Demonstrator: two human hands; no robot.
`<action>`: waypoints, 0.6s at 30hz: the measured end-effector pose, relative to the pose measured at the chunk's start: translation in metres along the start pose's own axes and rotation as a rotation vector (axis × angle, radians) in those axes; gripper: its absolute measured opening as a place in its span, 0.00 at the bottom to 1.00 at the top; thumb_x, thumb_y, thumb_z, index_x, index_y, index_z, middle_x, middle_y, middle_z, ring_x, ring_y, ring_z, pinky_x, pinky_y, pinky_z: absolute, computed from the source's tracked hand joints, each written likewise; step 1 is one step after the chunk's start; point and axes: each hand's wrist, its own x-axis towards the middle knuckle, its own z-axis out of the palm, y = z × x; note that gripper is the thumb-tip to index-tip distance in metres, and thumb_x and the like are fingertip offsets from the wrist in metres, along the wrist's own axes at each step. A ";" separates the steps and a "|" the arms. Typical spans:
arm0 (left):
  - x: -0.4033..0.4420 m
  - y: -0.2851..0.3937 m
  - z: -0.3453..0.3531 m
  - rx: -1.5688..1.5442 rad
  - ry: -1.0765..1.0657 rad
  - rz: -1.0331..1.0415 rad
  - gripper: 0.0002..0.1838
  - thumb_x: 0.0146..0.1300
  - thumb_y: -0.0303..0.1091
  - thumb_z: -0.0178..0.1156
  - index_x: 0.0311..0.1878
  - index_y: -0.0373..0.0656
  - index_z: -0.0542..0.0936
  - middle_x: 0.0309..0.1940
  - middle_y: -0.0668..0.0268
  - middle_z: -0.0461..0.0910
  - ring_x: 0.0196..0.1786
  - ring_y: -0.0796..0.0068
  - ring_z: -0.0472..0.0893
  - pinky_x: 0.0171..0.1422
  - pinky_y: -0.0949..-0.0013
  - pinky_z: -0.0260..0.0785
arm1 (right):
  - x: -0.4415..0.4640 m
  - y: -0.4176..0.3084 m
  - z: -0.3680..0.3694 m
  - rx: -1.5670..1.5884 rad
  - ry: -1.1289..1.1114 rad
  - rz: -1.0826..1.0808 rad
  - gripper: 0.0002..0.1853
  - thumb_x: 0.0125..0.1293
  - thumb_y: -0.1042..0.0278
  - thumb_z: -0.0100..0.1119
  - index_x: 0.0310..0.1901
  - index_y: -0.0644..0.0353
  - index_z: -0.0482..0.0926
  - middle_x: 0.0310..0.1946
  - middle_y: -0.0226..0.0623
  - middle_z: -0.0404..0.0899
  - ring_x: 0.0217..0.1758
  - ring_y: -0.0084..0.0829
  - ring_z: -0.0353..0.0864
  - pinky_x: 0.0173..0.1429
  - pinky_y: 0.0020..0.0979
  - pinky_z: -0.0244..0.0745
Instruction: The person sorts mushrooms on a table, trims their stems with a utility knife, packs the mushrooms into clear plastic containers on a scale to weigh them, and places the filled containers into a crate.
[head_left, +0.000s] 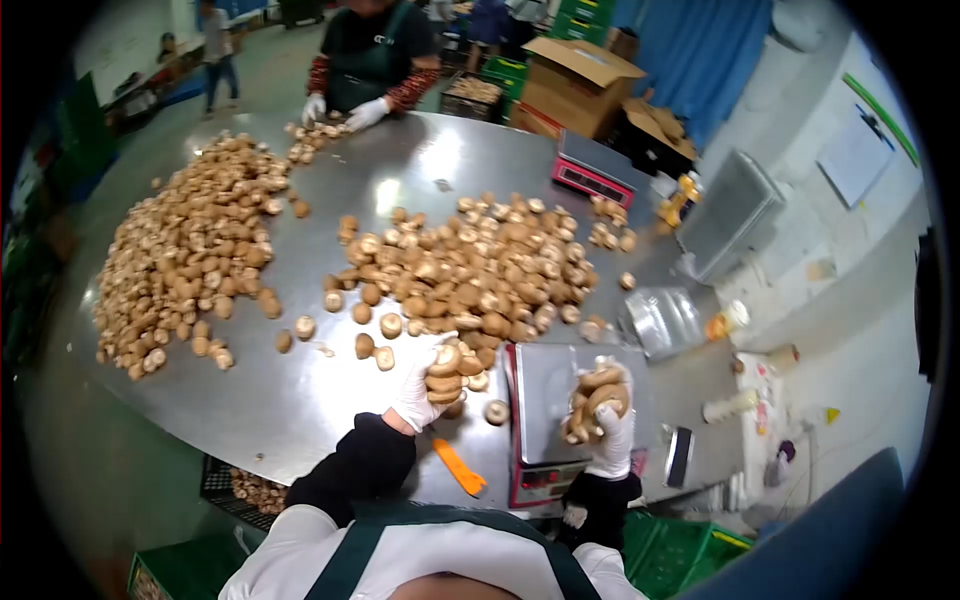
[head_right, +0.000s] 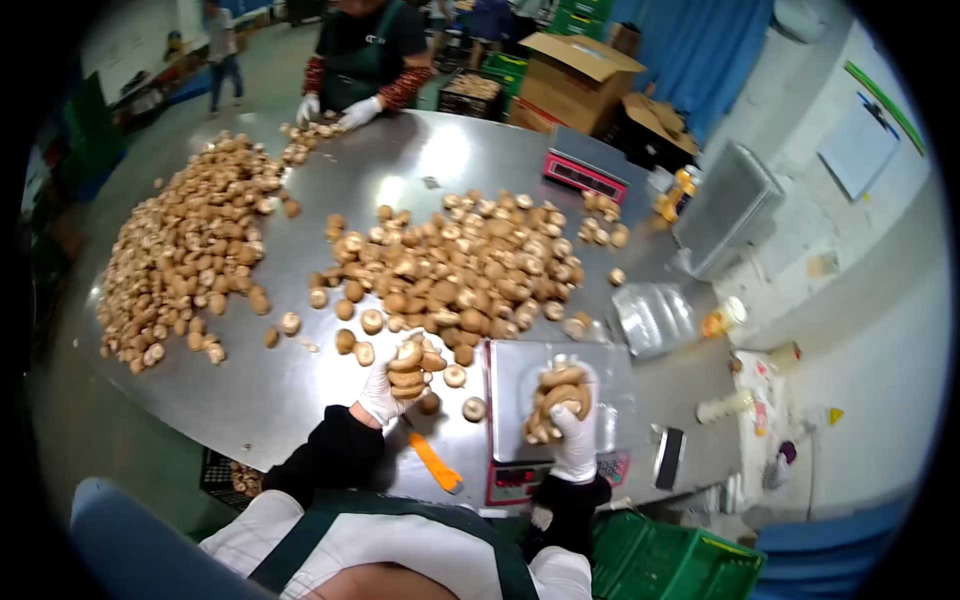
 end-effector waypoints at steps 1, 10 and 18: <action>0.003 -0.009 0.025 0.170 -0.096 0.057 0.18 0.63 0.43 0.53 0.52 0.45 0.69 0.34 0.64 0.73 0.17 0.89 0.63 0.13 0.88 0.44 | 0.000 -0.010 -0.022 -0.287 0.145 -0.217 0.38 0.48 0.57 0.72 0.58 0.59 0.62 0.45 0.41 0.72 0.40 0.28 0.74 0.41 0.28 0.75; 0.070 -0.162 0.120 1.452 -0.402 0.546 0.39 0.45 0.46 0.68 0.63 0.52 0.66 0.53 0.58 0.67 0.51 0.60 0.76 0.54 0.63 0.71 | -0.009 -0.028 -0.144 -0.951 0.240 -0.124 0.32 0.49 0.76 0.65 0.58 0.64 0.64 0.51 0.40 0.69 0.56 0.32 0.69 0.63 0.31 0.65; 0.072 -0.189 0.101 2.065 -0.523 0.708 0.47 0.38 0.50 0.68 0.67 0.62 0.63 0.58 0.52 0.64 0.43 0.51 0.75 0.48 0.57 0.70 | -0.023 -0.029 -0.151 -1.057 0.037 0.193 0.38 0.52 0.79 0.58 0.66 0.65 0.57 0.60 0.47 0.68 0.64 0.36 0.67 0.66 0.32 0.63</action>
